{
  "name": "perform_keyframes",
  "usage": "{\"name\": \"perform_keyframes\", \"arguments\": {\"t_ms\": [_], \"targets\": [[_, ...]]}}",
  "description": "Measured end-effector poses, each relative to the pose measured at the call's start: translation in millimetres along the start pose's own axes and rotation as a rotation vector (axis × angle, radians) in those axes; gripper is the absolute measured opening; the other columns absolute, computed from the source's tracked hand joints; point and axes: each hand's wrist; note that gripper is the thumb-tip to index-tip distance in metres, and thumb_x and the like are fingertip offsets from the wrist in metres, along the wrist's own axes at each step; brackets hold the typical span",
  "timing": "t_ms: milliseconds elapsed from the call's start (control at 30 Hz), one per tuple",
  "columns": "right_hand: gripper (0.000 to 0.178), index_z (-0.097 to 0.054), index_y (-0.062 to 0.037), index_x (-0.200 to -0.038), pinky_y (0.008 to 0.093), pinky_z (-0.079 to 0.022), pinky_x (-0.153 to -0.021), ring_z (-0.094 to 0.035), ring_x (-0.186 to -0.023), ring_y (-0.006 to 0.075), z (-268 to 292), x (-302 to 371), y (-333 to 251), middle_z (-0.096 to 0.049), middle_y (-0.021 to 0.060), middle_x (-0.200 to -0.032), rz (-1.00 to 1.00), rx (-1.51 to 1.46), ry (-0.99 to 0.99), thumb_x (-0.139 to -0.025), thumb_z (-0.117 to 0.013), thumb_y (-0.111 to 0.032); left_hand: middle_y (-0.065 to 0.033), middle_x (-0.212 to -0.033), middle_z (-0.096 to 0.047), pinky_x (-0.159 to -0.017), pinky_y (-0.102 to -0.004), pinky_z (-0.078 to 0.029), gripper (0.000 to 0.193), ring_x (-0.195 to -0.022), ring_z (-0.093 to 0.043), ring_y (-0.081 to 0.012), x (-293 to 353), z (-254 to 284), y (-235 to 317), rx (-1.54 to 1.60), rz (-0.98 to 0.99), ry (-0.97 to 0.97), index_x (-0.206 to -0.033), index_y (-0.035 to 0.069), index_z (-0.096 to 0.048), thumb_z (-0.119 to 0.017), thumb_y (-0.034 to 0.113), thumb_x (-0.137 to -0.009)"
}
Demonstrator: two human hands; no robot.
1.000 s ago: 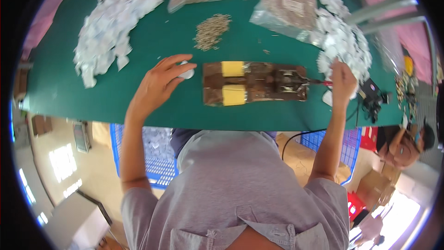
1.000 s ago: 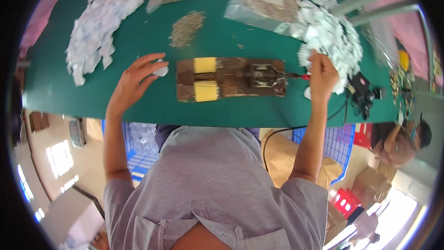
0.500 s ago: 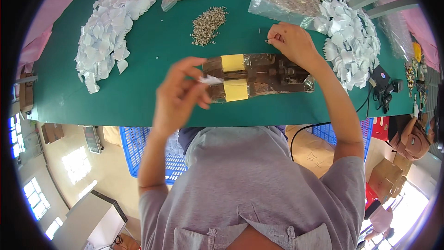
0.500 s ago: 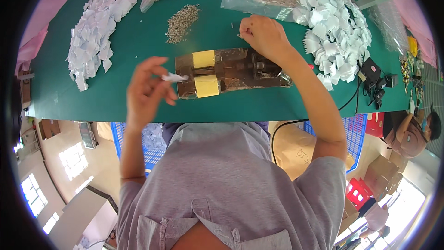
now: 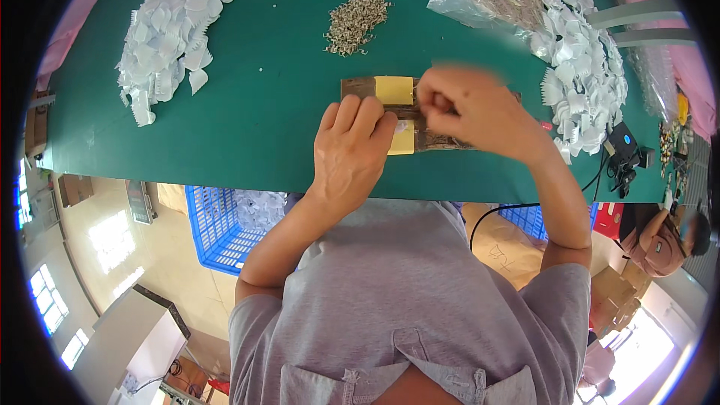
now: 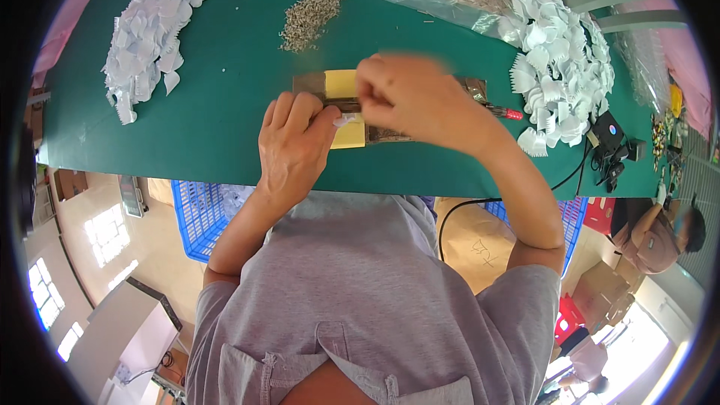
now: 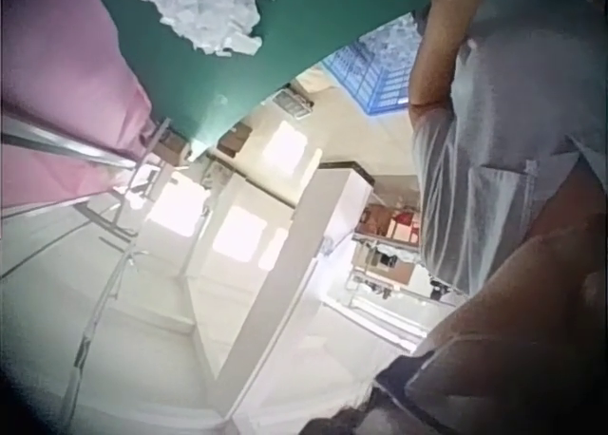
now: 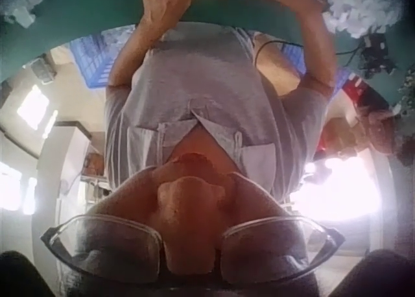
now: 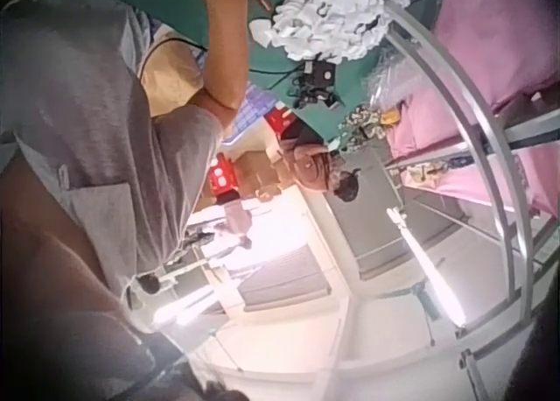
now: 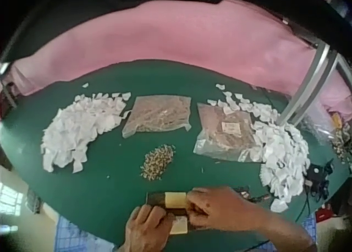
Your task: Assembling small white plastic components and metal pins using a manual fixture on a workbench.
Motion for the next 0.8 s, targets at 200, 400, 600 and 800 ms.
{"name": "perform_keyframes", "arguments": {"t_ms": [200,400,600,800], "targets": [[0.014,-0.06,-0.0061,-0.087,0.0423,-0.051,-0.071,-0.066,-0.082,0.0284,-15,-8,-7,-0.065,0.0067,-0.084,0.108,0.306,0.01,-0.081,-0.072,-0.011,-0.006,-0.096,-0.052,-0.079,-0.0387,-0.048,0.022,-0.089,-0.057,-0.0259,4,-9,-3,0.108,0.051,0.072,-0.101,0.006,-0.07,-0.073,0.004,-0.079],[0.014,-0.062,-0.0048,-0.09,0.0446,-0.052,-0.072,-0.068,-0.083,0.0309,-12,-13,-17,-0.067,0.0094,-0.086,0.009,0.325,-0.05,-0.083,-0.071,-0.013,-0.0058,-0.113,-0.066,-0.09,-0.043,-0.047,0.055,-0.104,-0.059,-0.0295,-3,-9,-9,0.248,0.189,0.147,-0.125,0.011,-0.064,-0.083,0.005,-0.074],[0.012,-0.066,-0.0046,-0.096,0.0452,-0.052,-0.071,-0.069,-0.078,0.0296,-7,-15,-27,-0.067,0.0094,-0.083,-0.19,0.064,-0.092,-0.087,-0.067,-0.012,-0.0028,-0.111,-0.071,-0.098,-0.0427,-0.045,0.054,-0.114,-0.059,-0.0286,2,-11,-22,0.402,0.238,0.044,-0.127,0.011,-0.064,-0.083,0.005,-0.076],[0.013,-0.069,-0.0061,-0.098,0.0405,-0.052,-0.067,-0.066,-0.072,0.0238,-11,0,-17,-0.063,0.006,-0.082,-0.182,-0.068,0.042,-0.086,-0.072,-0.011,-0.0009,-0.113,-0.071,-0.099,-0.0432,-0.045,0.053,-0.114,-0.059,-0.0273,4,-15,-25,0.509,0.28,0.04,-0.126,0.012,-0.065,-0.083,0.006,-0.076]]}}
Point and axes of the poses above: each hand's wrist, its own x-axis away from the middle knuckle, its own z-axis out of the back of the hand, y = z × x
